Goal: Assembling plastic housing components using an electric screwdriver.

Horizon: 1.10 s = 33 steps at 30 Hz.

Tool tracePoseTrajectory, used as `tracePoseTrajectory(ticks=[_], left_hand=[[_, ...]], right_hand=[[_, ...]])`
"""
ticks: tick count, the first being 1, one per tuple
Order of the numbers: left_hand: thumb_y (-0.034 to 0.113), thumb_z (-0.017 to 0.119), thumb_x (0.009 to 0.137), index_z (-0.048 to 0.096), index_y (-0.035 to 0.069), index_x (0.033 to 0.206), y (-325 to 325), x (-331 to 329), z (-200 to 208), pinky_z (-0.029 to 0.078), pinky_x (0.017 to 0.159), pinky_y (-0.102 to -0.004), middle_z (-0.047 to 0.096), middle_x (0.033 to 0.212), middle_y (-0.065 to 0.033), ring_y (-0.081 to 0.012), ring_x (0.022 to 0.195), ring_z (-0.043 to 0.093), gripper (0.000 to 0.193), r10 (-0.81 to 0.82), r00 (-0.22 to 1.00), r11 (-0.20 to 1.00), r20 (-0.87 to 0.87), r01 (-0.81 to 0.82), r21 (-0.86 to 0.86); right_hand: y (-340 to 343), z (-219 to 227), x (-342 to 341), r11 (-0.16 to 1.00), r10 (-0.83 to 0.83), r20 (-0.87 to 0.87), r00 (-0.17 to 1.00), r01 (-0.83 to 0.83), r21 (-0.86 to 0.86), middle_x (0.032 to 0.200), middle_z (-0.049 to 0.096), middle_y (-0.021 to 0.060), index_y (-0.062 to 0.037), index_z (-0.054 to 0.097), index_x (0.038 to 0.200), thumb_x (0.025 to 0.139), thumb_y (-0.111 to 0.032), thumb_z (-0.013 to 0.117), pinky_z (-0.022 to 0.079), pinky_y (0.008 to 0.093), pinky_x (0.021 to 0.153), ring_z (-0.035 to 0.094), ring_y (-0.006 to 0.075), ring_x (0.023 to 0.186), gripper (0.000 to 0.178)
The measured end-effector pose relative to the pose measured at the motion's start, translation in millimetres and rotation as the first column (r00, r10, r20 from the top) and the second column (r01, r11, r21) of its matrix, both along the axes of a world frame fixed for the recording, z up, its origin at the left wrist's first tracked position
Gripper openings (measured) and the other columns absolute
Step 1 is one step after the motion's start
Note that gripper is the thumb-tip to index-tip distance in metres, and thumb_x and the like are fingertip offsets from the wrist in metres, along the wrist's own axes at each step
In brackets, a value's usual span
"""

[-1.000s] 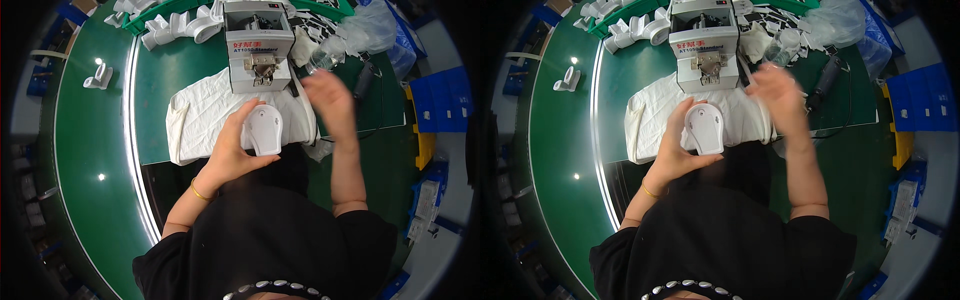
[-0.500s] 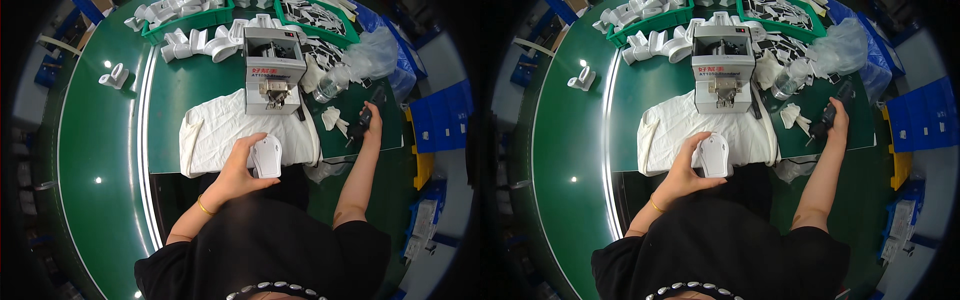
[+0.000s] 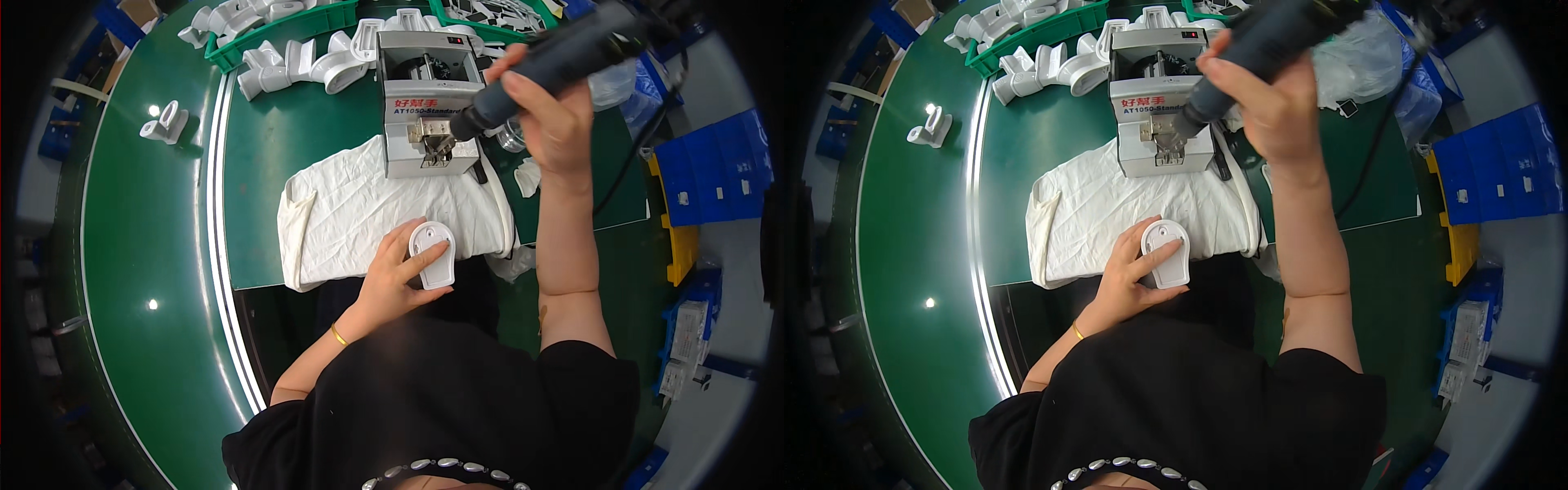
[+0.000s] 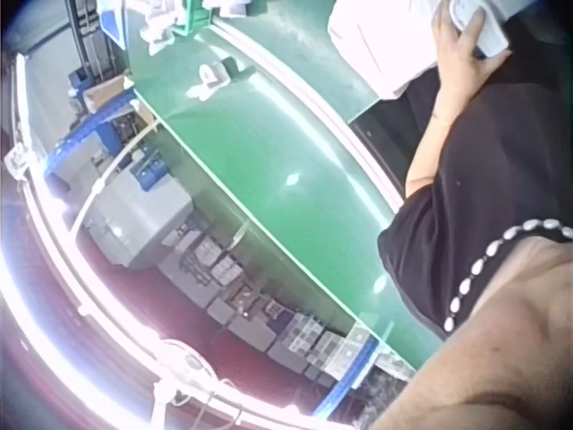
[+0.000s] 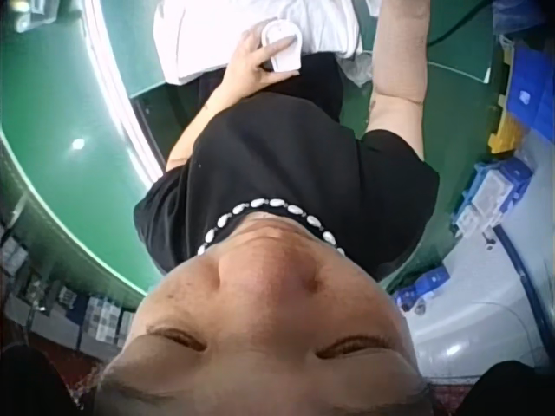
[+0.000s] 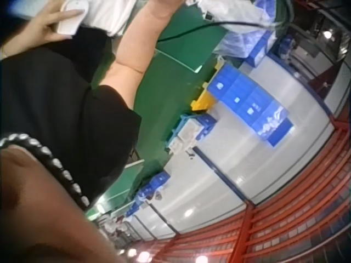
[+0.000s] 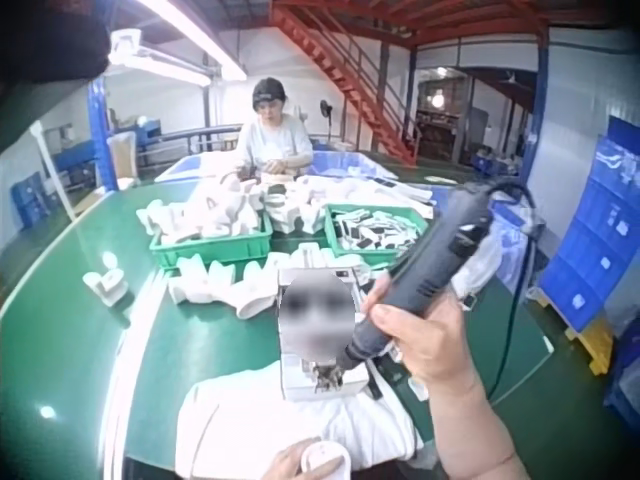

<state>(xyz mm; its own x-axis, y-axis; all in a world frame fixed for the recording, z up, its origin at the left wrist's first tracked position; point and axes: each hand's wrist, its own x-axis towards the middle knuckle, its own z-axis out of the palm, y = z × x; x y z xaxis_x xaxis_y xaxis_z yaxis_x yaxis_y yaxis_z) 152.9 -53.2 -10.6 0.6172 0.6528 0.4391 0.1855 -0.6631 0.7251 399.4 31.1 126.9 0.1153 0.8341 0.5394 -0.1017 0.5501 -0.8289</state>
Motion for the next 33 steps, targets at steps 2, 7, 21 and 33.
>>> tracePoseTrajectory(ticks=[2, 7, 21, 33], left_hand=[[0.023, 0.089, 0.06, 0.065, 0.018, 0.123, -0.5, -0.3, -3.7, 0.045, 0.1, -0.0449, 0.05, 0.135, -0.0178, -0.0392, 0.124, 0.048, 0.067, 0.021, 1.0, 0.999, 0.006, -0.021, 0.042], [0.022, 0.09, 0.057, 0.066, 0.018, 0.122, 0.6, -3.3, -7.9, 0.045, 0.101, -0.0457, 0.052, 0.133, -0.0173, -0.0398, 0.126, 0.047, 0.069, 0.021, 0.999, 0.999, 0.033, -0.022, 0.028], [0.02, 0.09, 0.057, 0.066, 0.019, 0.121, 1.8, -2.3, -13.9, 0.046, 0.099, -0.0445, 0.052, 0.133, -0.0186, -0.0393, 0.123, 0.05, 0.069, 0.02, 0.999, 0.999, 0.05, -0.022, 0.04], [0.018, 0.089, 0.057, 0.065, 0.018, 0.122, 3.0, -3.3, -12.1, 0.047, 0.098, -0.0434, 0.054, 0.13, -0.0193, -0.0392, 0.121, 0.052, 0.069, 0.021, 0.995, 0.999, 0.095, -0.024, 0.027]], right_hand=[[3.8, -3.3, -13.0, 1.0, -0.028, 0.127, 0.992, 0.03, -0.009, 0.102, 0.062, 0.0112, -0.0011, 0.048, 0.118, 0.083, 0.006, 0.061, 0.049, 0.0358, 0.089, 0.062, 0.0207, 0.096, 0.037], [-11.9, 7.8, -34.8, 0.995, 0.083, 0.233, 0.969, -0.068, -0.072, 0.099, 0.061, 0.0088, -0.0021, 0.047, 0.121, 0.083, 0.002, 0.065, 0.05, 0.0341, 0.086, 0.063, 0.0189, 0.093, 0.043], [0.3, 19.4, -77.5, 0.944, -0.273, 0.049, 0.961, 0.278, -0.179, 0.08, 0.061, 0.0031, 0.0023, 0.048, 0.122, 0.082, -0.004, 0.074, 0.048, 0.0236, 0.066, 0.06, 0.01, 0.069, 0.048], [-85.2, 9.2, -79.0, 0.992, -0.094, 0.371, 0.924, 0.12, -0.049, 0.077, 0.058, 0.0066, -0.0005, 0.05, 0.106, 0.085, -0.007, 0.069, 0.048, 0.031, 0.07, 0.057, 0.0124, 0.068, 0.029]])
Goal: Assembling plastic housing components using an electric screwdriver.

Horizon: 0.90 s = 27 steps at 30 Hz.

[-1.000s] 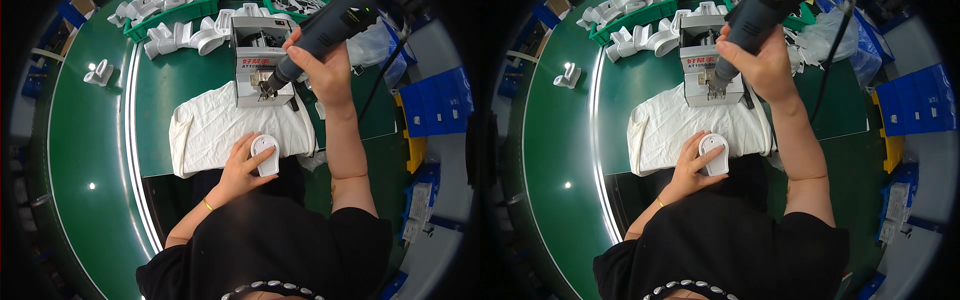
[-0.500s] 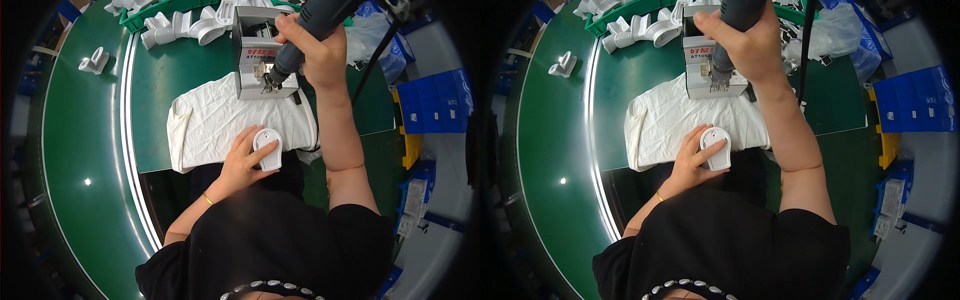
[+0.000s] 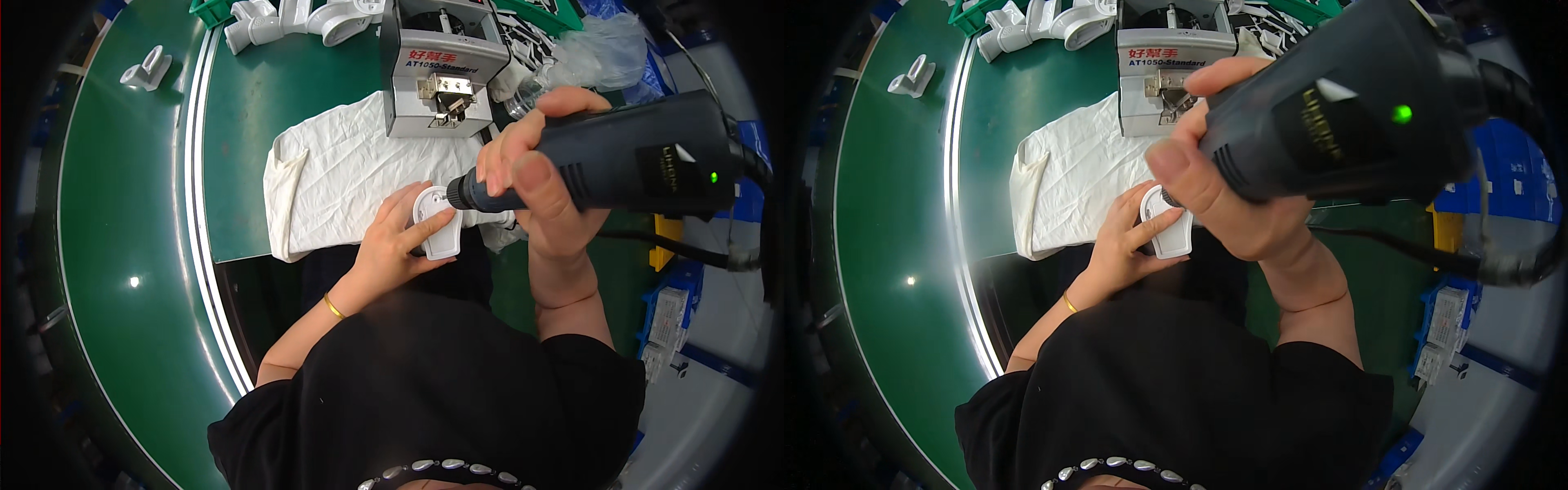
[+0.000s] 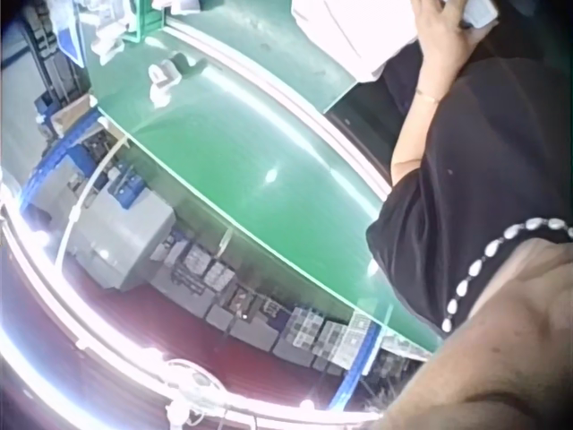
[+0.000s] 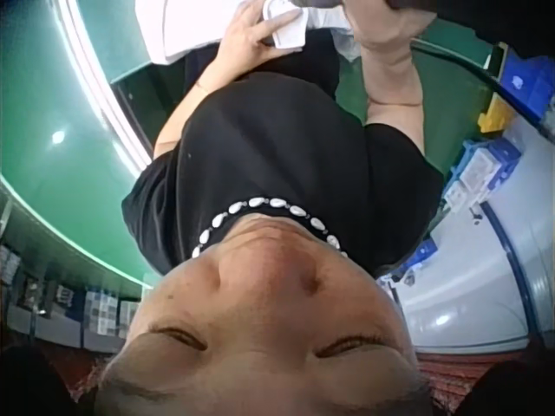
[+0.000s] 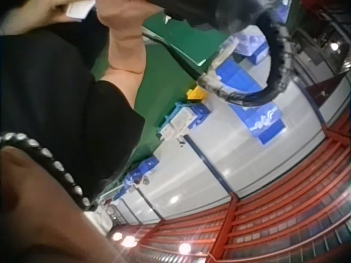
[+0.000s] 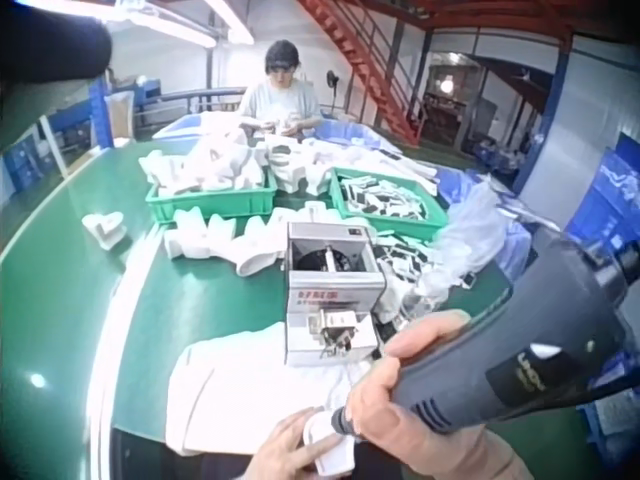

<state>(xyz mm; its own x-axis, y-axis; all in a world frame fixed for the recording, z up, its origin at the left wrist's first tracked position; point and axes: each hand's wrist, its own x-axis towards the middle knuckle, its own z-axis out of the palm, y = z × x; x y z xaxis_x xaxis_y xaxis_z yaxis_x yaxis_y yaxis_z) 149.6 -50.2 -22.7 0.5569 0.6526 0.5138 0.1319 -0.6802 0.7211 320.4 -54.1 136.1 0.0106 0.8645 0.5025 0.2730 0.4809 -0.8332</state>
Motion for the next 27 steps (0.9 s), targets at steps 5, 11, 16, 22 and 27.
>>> tracePoseTrajectory(ticks=[5, 11, 16, 22, 27], left_hand=[[0.02, 0.089, 0.057, 0.066, 0.017, 0.121, -1.0, -0.3, 0.1, 0.047, 0.097, -0.0431, 0.054, 0.13, -0.0194, -0.039, 0.121, 0.052, 0.068, 0.003, 1.0, 1.0, -0.003, -0.003, 0.004], [0.019, 0.089, 0.057, 0.066, 0.017, 0.12, -0.9, -0.6, 1.7, 0.048, 0.096, -0.043, 0.054, 0.13, -0.0197, -0.0393, 0.12, 0.053, 0.067, 0.0, 1.0, 1.0, 0.006, 0.0, -0.011], [0.019, 0.089, 0.057, 0.066, 0.016, 0.12, 0.1, -0.4, 0.6, 0.048, 0.096, -0.0432, 0.054, 0.129, -0.0196, -0.0393, 0.119, 0.053, 0.067, 0.001, 1.0, 1.0, 0.004, -0.001, -0.016], [0.019, 0.088, 0.056, 0.066, 0.015, 0.118, -0.4, -0.7, 2.1, 0.049, 0.095, -0.0436, 0.054, 0.128, -0.0196, -0.0397, 0.118, 0.054, 0.066, 0.015, 1.0, 1.0, 0.001, -0.015, -0.016], [0.019, 0.088, 0.056, 0.066, 0.015, 0.118, -0.6, -0.7, 1.0, 0.049, 0.095, -0.0436, 0.054, 0.128, -0.0203, -0.0402, 0.117, 0.054, 0.065, 0.018, 1.0, 1.0, 0.012, -0.018, -0.014]], right_hand=[[0.8, -9.6, -10.7, 0.999, -0.036, -0.184, 0.982, 0.034, -0.012, 0.078, 0.061, 0.004, 0.0027, 0.06, 0.097, 0.081, -0.004, 0.074, 0.046, 0.0237, 0.071, 0.057, 0.0078, 0.068, 0.023], [1.9, -10.8, -2.5, 1.0, 0.026, 0.057, 0.998, -0.026, -0.01, 0.077, 0.056, 0.0077, -0.0017, 0.037, 0.123, 0.089, -0.008, 0.063, 0.049, 0.0357, 0.066, 0.055, 0.0146, 0.064, 0.043], [3.3, -13.4, -0.9, 0.998, 0.057, 0.055, 0.997, -0.056, -0.022, 0.077, 0.054, 0.0074, -0.0029, 0.037, 0.122, 0.089, -0.007, 0.062, 0.049, 0.0364, 0.066, 0.054, 0.0147, 0.064, 0.042], [2.9, -17.9, -6.0, 0.994, 0.107, -0.037, 0.994, -0.108, -0.022, 0.076, 0.053, 0.0072, -0.0052, 0.037, 0.116, 0.088, -0.005, 0.06, 0.048, 0.0361, 0.066, 0.053, 0.015, 0.064, 0.037], [4.6, -17.2, -8.6, 0.995, 0.085, -0.078, 0.993, -0.088, -0.04, 0.076, 0.053, 0.0077, -0.0046, 0.037, 0.118, 0.088, -0.004, 0.059, 0.048, 0.0362, 0.066, 0.053, 0.0151, 0.064, 0.037]])
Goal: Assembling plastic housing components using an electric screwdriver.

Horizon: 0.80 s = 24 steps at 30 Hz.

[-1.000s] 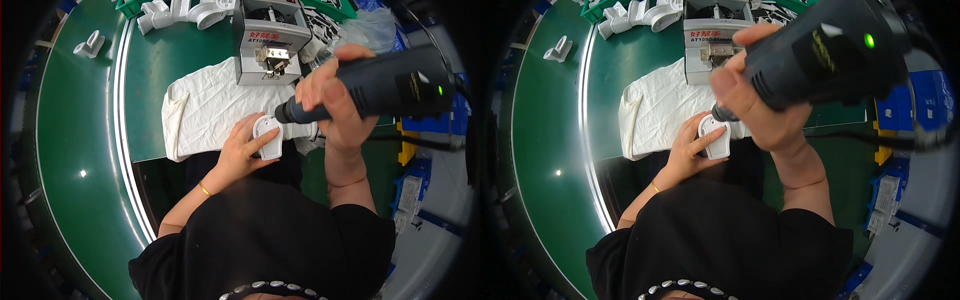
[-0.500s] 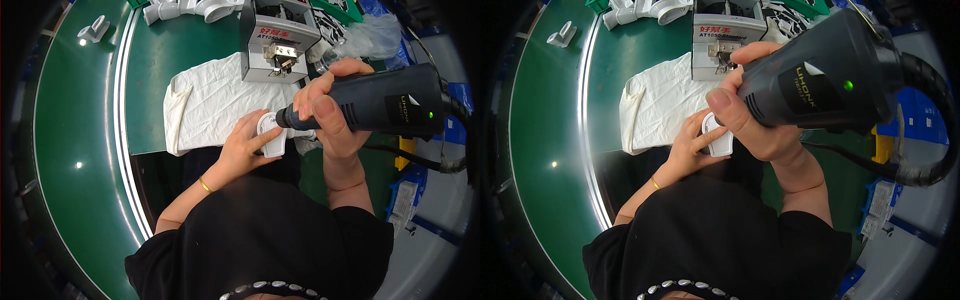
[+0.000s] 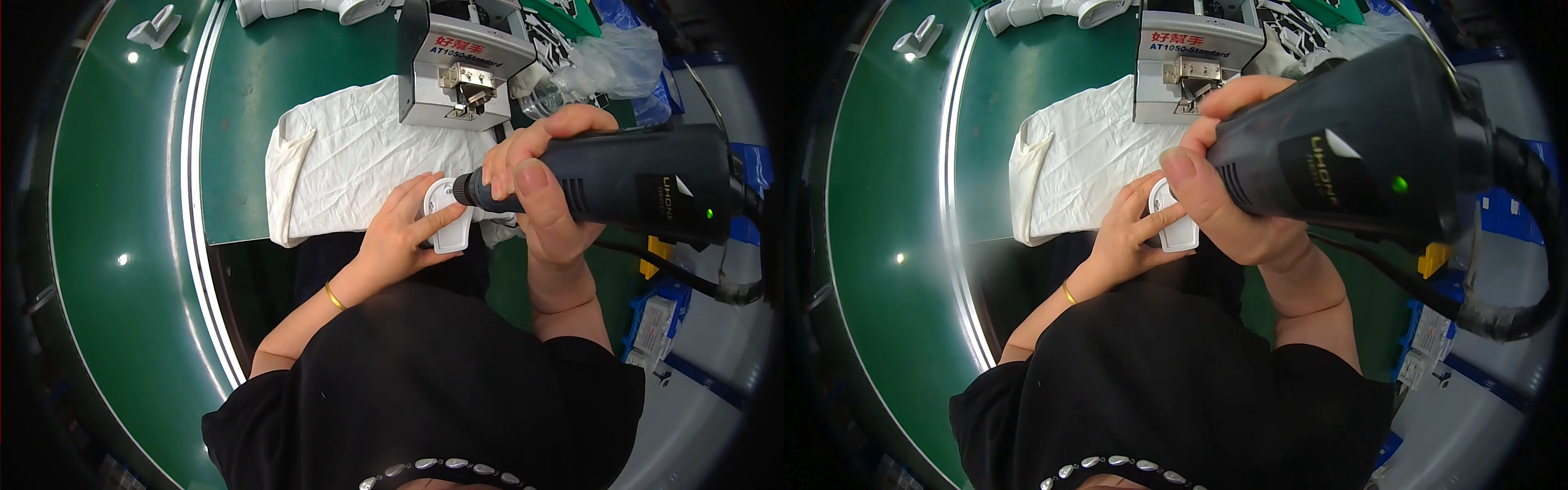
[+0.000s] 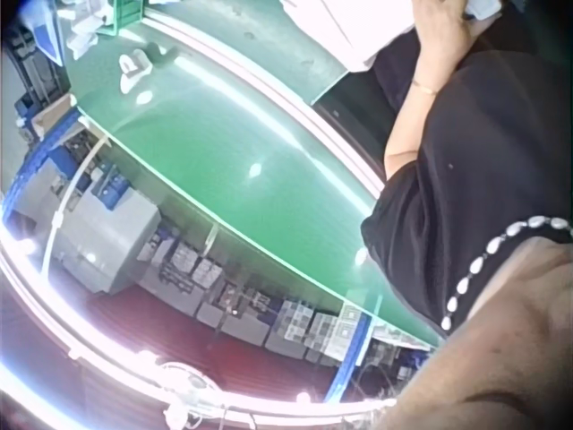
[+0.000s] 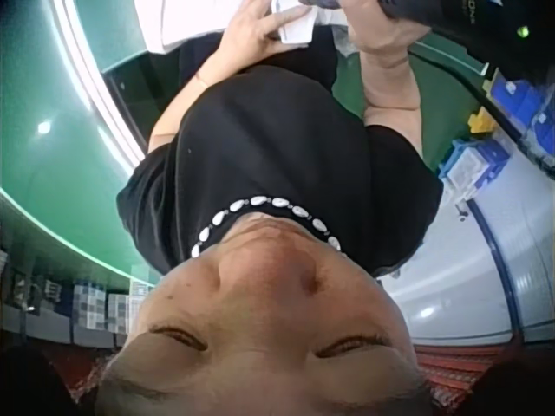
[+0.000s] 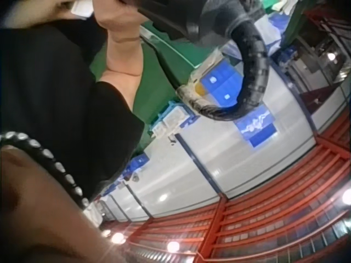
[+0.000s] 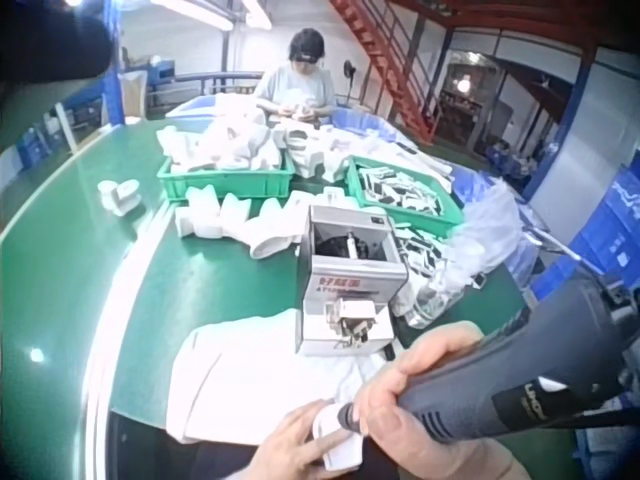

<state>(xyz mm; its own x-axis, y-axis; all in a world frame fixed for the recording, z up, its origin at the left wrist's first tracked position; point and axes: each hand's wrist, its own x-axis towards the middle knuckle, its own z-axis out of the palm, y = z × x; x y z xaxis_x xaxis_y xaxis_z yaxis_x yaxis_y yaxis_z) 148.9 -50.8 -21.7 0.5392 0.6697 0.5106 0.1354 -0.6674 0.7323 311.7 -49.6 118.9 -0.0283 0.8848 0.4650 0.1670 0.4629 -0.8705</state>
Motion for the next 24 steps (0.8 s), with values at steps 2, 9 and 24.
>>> tracePoseTrajectory(ticks=[2, 9, 24], left_hand=[[0.019, 0.088, 0.057, 0.066, 0.014, 0.118, 0.3, -0.5, 1.0, 0.049, 0.095, -0.0435, 0.054, 0.128, -0.0206, -0.0401, 0.117, 0.054, 0.065, -0.006, 1.0, 1.0, 0.002, 0.006, 0.0], [0.018, 0.088, 0.057, 0.066, 0.014, 0.117, -0.4, 0.3, -1.3, 0.048, 0.095, -0.0435, 0.054, 0.128, -0.0209, -0.0402, 0.117, 0.054, 0.064, -0.004, 1.0, 1.0, 0.003, 0.004, -0.01], [0.018, 0.088, 0.056, 0.066, 0.015, 0.119, -3.4, 1.9, 0.8, 0.047, 0.096, -0.0432, 0.054, 0.128, -0.0196, -0.0392, 0.118, 0.054, 0.067, 0.026, 1.0, 0.999, -0.012, -0.025, 0.031]], right_hand=[[0.4, 0.1, 4.9, 0.999, -0.024, 0.256, 0.966, 0.014, 0.041, 0.076, 0.053, 0.0078, -0.0036, 0.036, 0.122, 0.088, -0.004, 0.058, 0.048, 0.0362, 0.065, 0.053, 0.0148, 0.064, 0.041], [4.1, -8.2, 6.2, 0.997, -0.019, 0.192, 0.981, 0.005, 0.077, 0.076, 0.053, 0.0081, -0.002, 0.036, 0.121, 0.088, -0.004, 0.059, 0.049, 0.0358, 0.065, 0.053, 0.0146, 0.063, 0.04], [4.4, -12.5, -11.4, 0.998, -0.044, -0.16, 0.986, 0.051, 0.038, 0.072, 0.06, 0.0006, 0.0057, 0.057, 0.105, 0.078, 0.001, 0.074, 0.044, 0.0201, 0.061, 0.054, 0.0047, 0.061, 0.032]])
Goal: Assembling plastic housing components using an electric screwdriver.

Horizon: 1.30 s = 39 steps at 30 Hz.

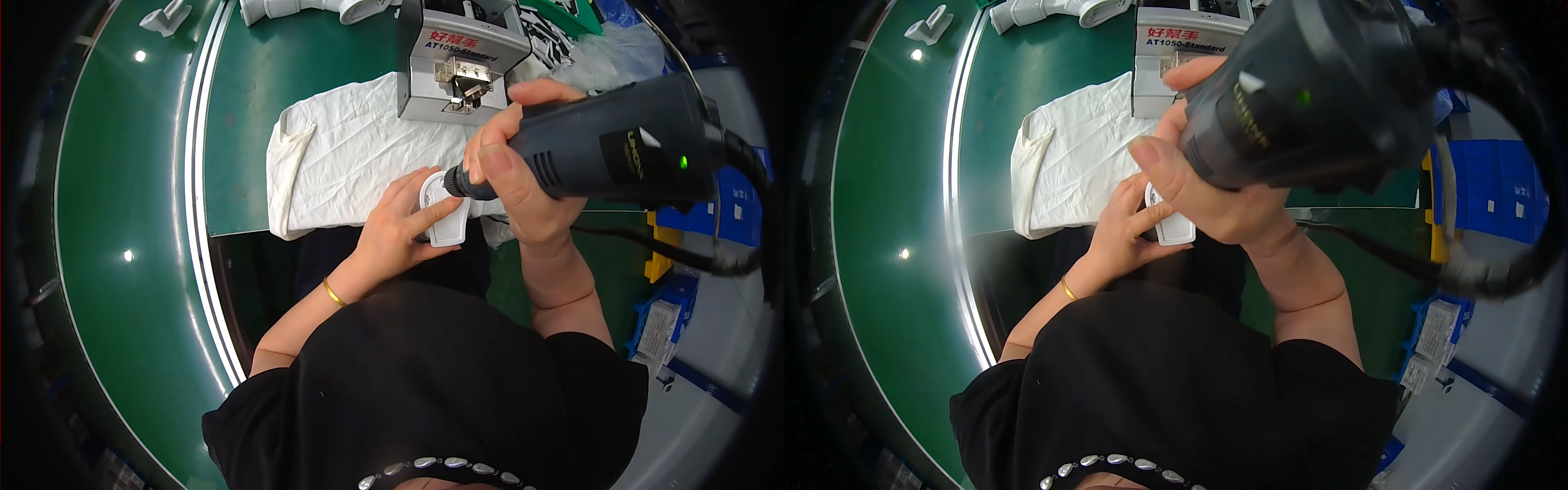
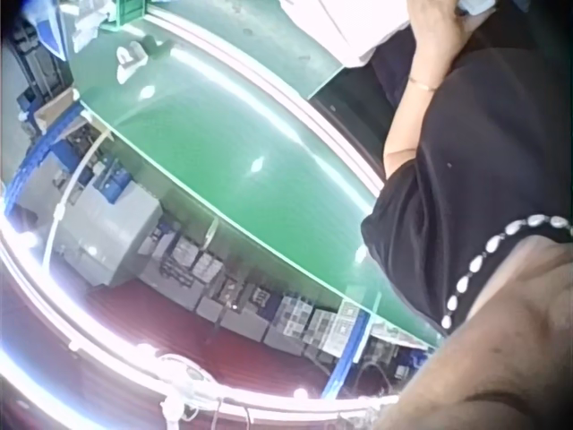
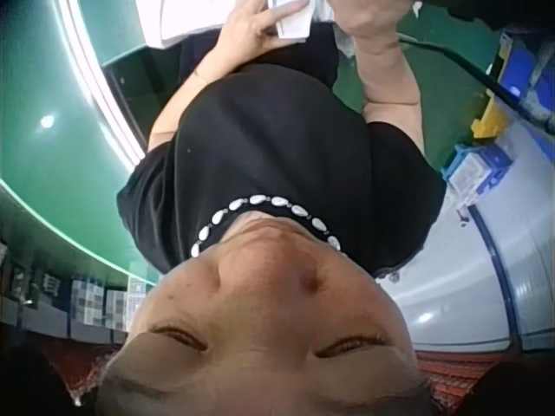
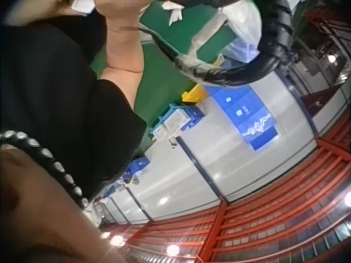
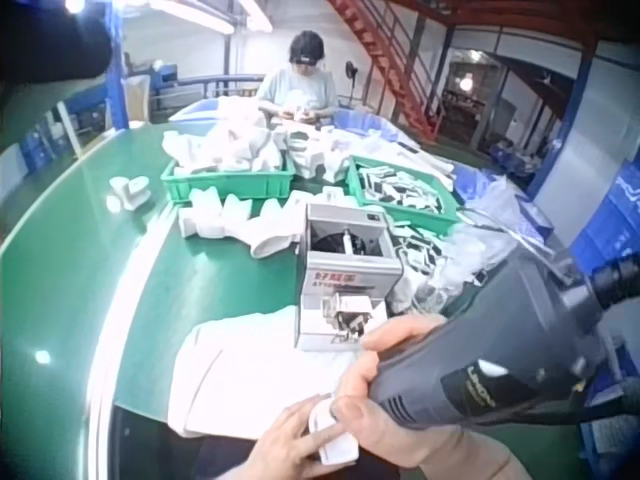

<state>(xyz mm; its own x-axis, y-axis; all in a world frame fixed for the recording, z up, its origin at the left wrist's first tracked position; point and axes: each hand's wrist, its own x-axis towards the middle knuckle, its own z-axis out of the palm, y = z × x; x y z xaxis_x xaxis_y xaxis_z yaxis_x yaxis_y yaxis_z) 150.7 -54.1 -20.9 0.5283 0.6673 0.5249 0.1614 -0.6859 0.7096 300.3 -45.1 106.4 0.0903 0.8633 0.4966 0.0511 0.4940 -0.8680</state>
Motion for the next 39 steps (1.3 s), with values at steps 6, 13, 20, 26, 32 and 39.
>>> tracePoseTrajectory(ticks=[6, 13, 20, 26, 32, 39], left_hand=[[0.019, 0.088, 0.057, 0.066, 0.016, 0.12, -3.3, -1.5, -1.4, 0.047, 0.097, -0.0434, 0.054, 0.128, -0.0198, -0.0391, 0.119, 0.053, 0.067, -0.012, 0.999, 1.0, -0.032, 0.012, -0.004], [0.02, 0.087, 0.058, 0.065, 0.017, 0.121, -5.6, -1.1, 8.5, 0.044, 0.101, -0.0452, 0.05, 0.136, -0.0192, -0.0382, 0.126, 0.047, 0.067, 0.038, 0.994, 0.998, -0.103, -0.032, 0.057], [0.011, 0.069, 0.074, 0.067, 0.021, 0.116, -6.9, -10.6, 25.5, 0.039, 0.107, -0.0497, 0.045, 0.143, -0.0122, -0.037, 0.133, 0.041, 0.043, -0.128, 0.912, 0.933, -0.391, 0.244, 0.264], [0.006, 0.063, 0.076, 0.063, 0.014, 0.109, 12.6, -42.7, 54.5, 0.046, 0.103, -0.0412, 0.047, 0.142, -0.0131, -0.0351, 0.128, 0.048, 0.033, -0.086, 0.864, 0.938, -0.496, 0.239, 0.253], [-0.006, 0.074, 0.064, 0.055, 0.006, 0.111, 52.8, -106.9, 48.7, 0.054, 0.082, -0.0356, 0.06, 0.127, -0.0149, -0.0295, 0.098, 0.065, 0.052, 0.338, 0.924, 0.941, -0.178, -0.327, 0.089], [0.023, 0.075, 0.077, 0.056, 0.0, 0.108, 171.9, -282.5, -4.7, 0.052, 0.08, -0.0372, 0.068, 0.097, -0.0199, -0.0293, 0.09, 0.067, 0.044, 0.979, 0.196, 0.192, -0.059, -0.979, -0.068]], right_hand=[[-4.1, -2.5, 13.2, 0.996, 0.073, 0.226, 0.971, -0.084, 0.037, 0.079, 0.058, 0.0107, 0.0043, 0.039, 0.119, 0.087, 0.002, 0.061, 0.052, 0.0346, 0.065, 0.058, 0.0161, 0.065, 0.039], [6.4, -2.0, 77.4, 0.999, -0.045, -0.433, 0.9, 0.048, -0.005, 0.081, 0.059, 0.0093, 0.0009, 0.045, 0.122, 0.089, -0.007, 0.065, 0.051, 0.037, 0.065, 0.059, 0.0182, 0.064, 0.039], [19.5, -52.6, 243.2, 0.674, -0.69, -0.159, 0.706, 0.547, -0.497, 0.081, 0.062, 0.0078, -0.0014, 0.059, 0.096, 0.078, -0.01, 0.081, 0.05, 0.0328, 0.053, 0.06, 0.0171, 0.063, 0.029], [18.8, -135.7, 317.1, 0.427, -0.811, 0.129, 0.571, 0.728, -0.536, 0.081, 0.063, 0.0079, 0.0018, 0.062, 0.087, 0.07, -0.005, 0.075, 0.047, 0.0333, 0.066, 0.06, 0.0196, 0.069, 0.022], [23.1, -161.6, 333.0, 0.386, -0.751, 0.356, 0.556, 0.807, -0.446, 0.092, 0.066, 0.0095, 0.0034, 0.066, 0.099, 0.07, -0.013, 0.074, 0.048, 0.0334, 0.073, 0.062, 0.0196, 0.079, 0.035], [17.6, -155.7, 342.1, 0.512, -0.774, 0.258, 0.578, 0.811, -0.282, 0.116, 0.059, 0.016, 0.0024, 0.048, 0.131, 0.083, -0.015, 0.077, 0.051, 0.0313, 0.082, 0.06, 0.0216, 0.097, 0.059]])
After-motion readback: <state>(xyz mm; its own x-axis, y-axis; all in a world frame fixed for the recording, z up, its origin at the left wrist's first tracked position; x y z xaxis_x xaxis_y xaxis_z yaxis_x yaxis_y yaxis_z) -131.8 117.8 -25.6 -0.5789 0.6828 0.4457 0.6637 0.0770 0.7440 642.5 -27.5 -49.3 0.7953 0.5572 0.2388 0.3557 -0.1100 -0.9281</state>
